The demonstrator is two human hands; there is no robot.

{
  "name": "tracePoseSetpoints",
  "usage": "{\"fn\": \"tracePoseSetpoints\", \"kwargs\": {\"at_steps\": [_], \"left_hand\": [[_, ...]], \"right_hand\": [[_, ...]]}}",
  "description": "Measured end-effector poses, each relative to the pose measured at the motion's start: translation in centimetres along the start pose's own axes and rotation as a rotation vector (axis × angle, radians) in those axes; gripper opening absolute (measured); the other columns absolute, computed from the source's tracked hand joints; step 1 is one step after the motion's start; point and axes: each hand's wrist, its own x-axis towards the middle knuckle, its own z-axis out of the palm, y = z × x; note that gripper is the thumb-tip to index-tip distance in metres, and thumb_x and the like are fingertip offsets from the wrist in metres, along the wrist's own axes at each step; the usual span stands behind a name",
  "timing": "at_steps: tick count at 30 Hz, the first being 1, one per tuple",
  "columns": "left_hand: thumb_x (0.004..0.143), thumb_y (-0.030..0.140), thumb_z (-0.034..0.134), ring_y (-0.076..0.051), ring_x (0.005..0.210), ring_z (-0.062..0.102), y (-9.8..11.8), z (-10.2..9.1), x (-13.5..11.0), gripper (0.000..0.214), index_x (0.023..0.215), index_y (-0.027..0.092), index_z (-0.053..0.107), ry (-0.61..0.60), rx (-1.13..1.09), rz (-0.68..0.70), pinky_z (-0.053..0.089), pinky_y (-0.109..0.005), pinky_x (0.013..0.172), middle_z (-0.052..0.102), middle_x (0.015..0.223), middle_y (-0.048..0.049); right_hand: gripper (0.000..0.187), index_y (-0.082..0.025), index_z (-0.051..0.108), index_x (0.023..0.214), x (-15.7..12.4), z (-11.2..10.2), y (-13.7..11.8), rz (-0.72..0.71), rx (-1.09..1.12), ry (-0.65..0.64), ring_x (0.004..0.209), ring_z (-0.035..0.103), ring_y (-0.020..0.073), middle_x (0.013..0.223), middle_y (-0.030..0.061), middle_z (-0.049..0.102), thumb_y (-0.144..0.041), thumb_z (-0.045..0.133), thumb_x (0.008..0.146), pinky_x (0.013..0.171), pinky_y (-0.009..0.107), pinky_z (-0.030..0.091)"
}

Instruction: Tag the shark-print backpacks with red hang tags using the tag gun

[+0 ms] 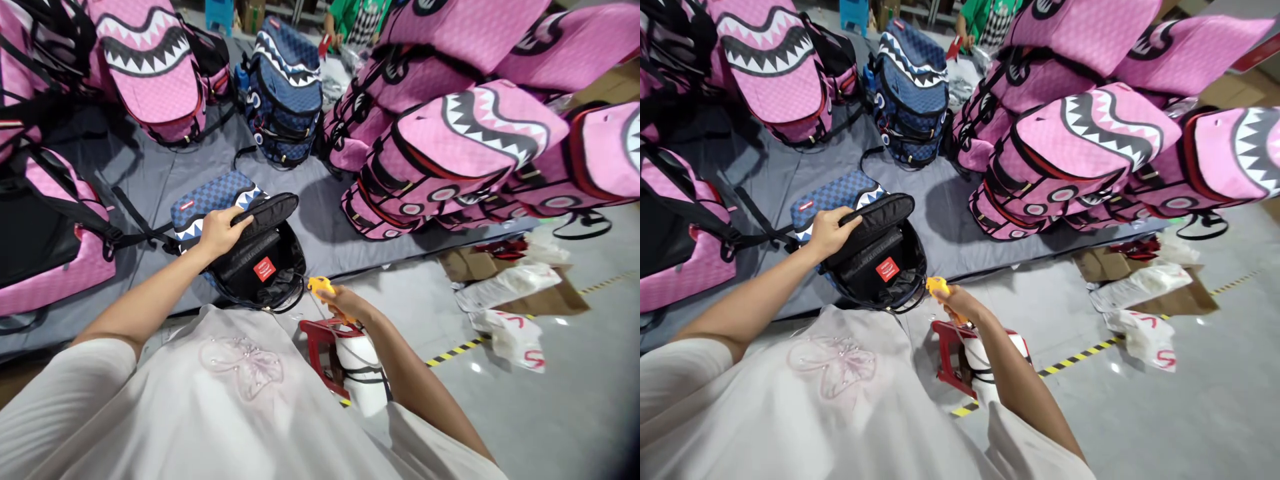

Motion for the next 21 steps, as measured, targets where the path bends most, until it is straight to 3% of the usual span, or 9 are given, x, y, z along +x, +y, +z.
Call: {"fn": "tracePoseSetpoints", "kwargs": {"at_steps": [7, 11, 13, 17, 18, 19, 21], "left_hand": [[0.09, 0.049, 0.058, -0.022, 0.073, 0.067, 1.2, -0.3, -1.6, 0.032, 0.094, 0.023, 0.076, -0.109, 0.035, -0.024, 0.04, -0.03, 0.066, 0.075, 0.08, -0.0051], [0.09, 0.05, 0.058, -0.024, 0.078, 0.069, 1.7, -0.4, -1.4, 0.034, 0.098, 0.023, 0.076, -0.151, 0.024, -0.069, 0.044, -0.032, 0.07, 0.076, 0.084, -0.0062], [0.087, 0.051, 0.061, -0.025, 0.083, 0.07, 2.1, -0.7, -1.3, 0.035, 0.103, 0.023, 0.076, -0.248, -0.014, -0.088, 0.047, -0.034, 0.075, 0.077, 0.089, -0.0068], [0.074, 0.054, 0.074, -0.029, 0.113, 0.066, 0.7, -1.5, -3.2, 0.061, 0.13, 0.03, 0.066, -0.639, -0.373, -0.04, 0.051, -0.038, 0.093, 0.07, 0.127, -0.0082], [0.075, 0.056, 0.073, -0.029, 0.12, 0.063, -0.5, -1.7, -4.3, 0.068, 0.137, 0.031, 0.06, -0.647, -0.459, -0.088, 0.051, -0.039, 0.097, 0.064, 0.136, -0.0087], [0.077, 0.06, 0.069, -0.03, 0.126, 0.059, -2.0, -1.7, -5.5, 0.073, 0.142, 0.031, 0.054, -0.57, -0.5, -0.184, 0.051, -0.041, 0.099, 0.059, 0.143, -0.0097], [0.08, 0.064, 0.063, -0.035, 0.138, 0.048, -5.5, -1.5, -8.3, 0.082, 0.15, 0.029, 0.041, -0.191, -0.407, -0.426, 0.048, -0.048, 0.106, 0.048, 0.152, -0.013]], "right_hand": [[0.041, -0.022, 0.044, 0.078, -0.8, 2.1, 1.4, 0.036, 0.03, 0.077, 0.031, 0.035, 0.008, 0.043, -0.0089, 0.039, -0.055, 0.068, 0.086, 0.031, 0.02, 0.027], [0.041, -0.022, 0.044, 0.078, -1.0, 2.7, 2.3, 0.043, 0.074, 0.051, 0.032, 0.036, 0.0084, 0.044, -0.0091, 0.039, -0.055, 0.067, 0.086, 0.033, 0.021, 0.03], [0.041, -0.021, 0.046, 0.08, -1.4, 2.4, 2.6, 0.023, 0.112, 0.023, 0.034, 0.043, 0.0111, 0.046, -0.0066, 0.045, -0.057, 0.066, 0.085, 0.036, 0.023, 0.038], [0.044, -0.02, 0.055, 0.096, -1.8, 1.1, 4.6, -0.045, 0.289, 0.012, 0.054, 0.064, 0.0187, 0.065, 0.0009, 0.061, -0.06, 0.066, 0.081, 0.058, 0.033, 0.057], [0.045, -0.021, 0.055, 0.099, -1.6, 0.9, 5.4, -0.067, 0.347, 0.039, 0.059, 0.066, 0.0189, 0.068, 0.0012, 0.061, -0.059, 0.067, 0.081, 0.064, 0.034, 0.058], [0.045, -0.021, 0.055, 0.101, -1.0, 0.7, 6.3, -0.093, 0.397, 0.08, 0.063, 0.068, 0.019, 0.072, 0.0016, 0.061, -0.059, 0.067, 0.08, 0.069, 0.034, 0.059], [0.043, -0.024, 0.052, 0.1, 1.0, 0.6, 7.6, -0.135, 0.421, 0.159, 0.075, 0.071, 0.0195, 0.08, 0.0033, 0.063, -0.062, 0.062, 0.082, 0.077, 0.034, 0.058]]}}
